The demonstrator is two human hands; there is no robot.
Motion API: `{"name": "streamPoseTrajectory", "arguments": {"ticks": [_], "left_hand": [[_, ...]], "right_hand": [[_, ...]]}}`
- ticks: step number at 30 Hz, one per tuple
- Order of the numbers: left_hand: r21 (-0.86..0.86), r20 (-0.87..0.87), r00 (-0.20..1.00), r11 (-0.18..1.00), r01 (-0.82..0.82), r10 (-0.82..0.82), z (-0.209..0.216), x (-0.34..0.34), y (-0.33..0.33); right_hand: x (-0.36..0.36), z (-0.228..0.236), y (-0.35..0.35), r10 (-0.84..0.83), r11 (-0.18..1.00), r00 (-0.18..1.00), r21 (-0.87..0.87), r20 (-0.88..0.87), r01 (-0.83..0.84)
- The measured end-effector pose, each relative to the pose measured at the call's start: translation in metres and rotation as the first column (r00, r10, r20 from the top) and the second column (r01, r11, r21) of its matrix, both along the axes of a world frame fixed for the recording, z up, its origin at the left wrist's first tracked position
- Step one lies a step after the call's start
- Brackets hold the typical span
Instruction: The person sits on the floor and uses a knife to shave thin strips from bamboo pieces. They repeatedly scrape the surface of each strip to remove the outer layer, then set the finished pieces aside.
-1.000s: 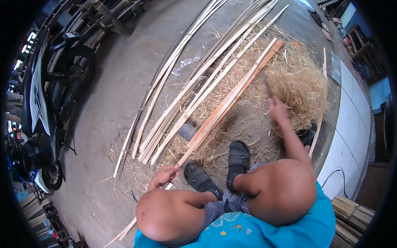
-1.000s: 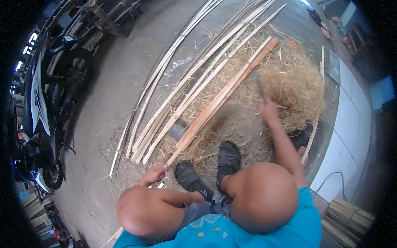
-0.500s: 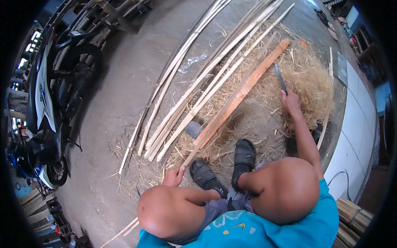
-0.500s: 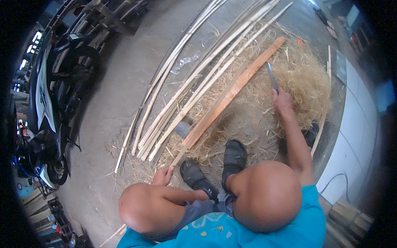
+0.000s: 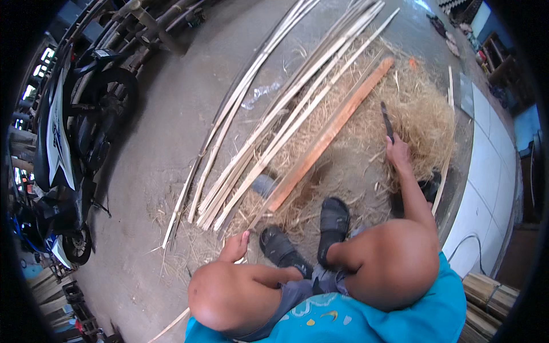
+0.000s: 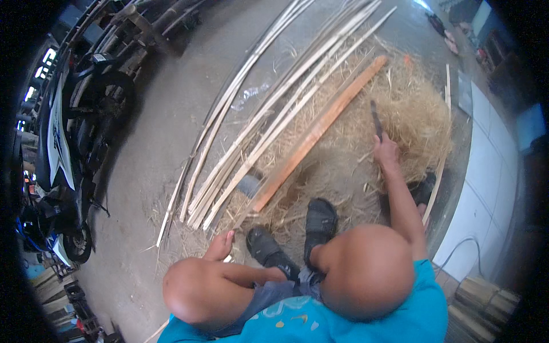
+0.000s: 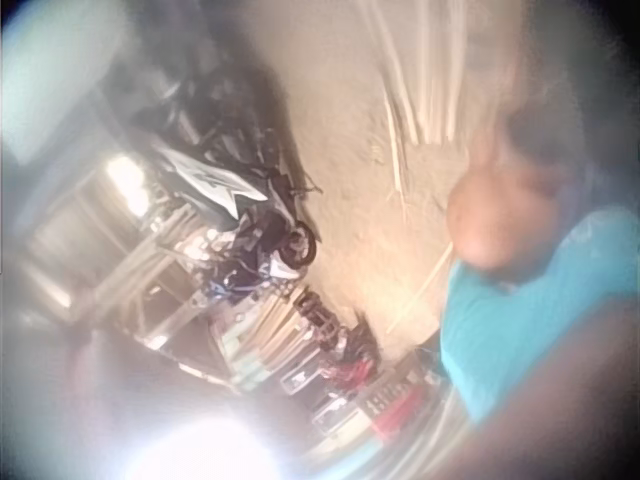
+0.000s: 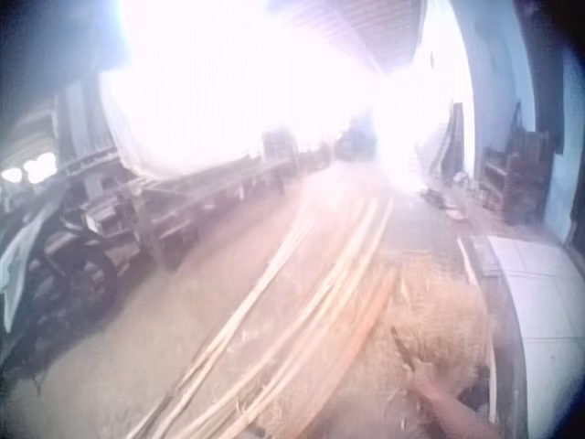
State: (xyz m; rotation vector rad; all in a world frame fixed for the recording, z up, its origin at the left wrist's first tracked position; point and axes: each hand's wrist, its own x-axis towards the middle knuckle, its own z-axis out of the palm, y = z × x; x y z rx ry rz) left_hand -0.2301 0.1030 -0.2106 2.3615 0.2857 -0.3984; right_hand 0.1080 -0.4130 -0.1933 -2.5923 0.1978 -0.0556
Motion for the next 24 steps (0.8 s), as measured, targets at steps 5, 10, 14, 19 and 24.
{"name": "streamPoseTrajectory", "arguments": {"ticks": [5, 10, 14, 19, 24], "left_hand": [[-0.405, -0.357, 0.934, 0.896, -0.182, 0.028, 0.017, 0.063, -0.023], [-0.378, -0.425, 0.890, 0.862, -0.339, 0.164, -0.020, -0.028, 0.029], [-0.372, -0.496, 0.840, 0.821, -0.434, 0.219, -0.020, -0.002, 0.014], [-0.319, -0.221, 0.967, 0.927, -0.197, 0.129, -0.017, 0.023, 0.002], [-0.381, -0.444, 0.891, 0.882, -0.279, 0.090, -0.012, 0.015, 0.010]], "right_hand": [[-0.080, -0.015, 0.109, 0.613, 0.789, 0.790, 0.074, -0.027, -0.610], [-0.106, 0.002, 0.132, 0.536, 0.842, 0.813, 0.219, -0.228, -0.493], [-0.110, -0.019, 0.124, 0.460, 0.880, 0.871, 0.217, -0.171, -0.422], [-0.091, -0.036, 0.104, 0.531, 0.828, 0.847, 0.195, 0.028, -0.526], [-0.091, -0.015, 0.077, 0.509, 0.853, 0.861, 0.148, -0.018, -0.501]]}}
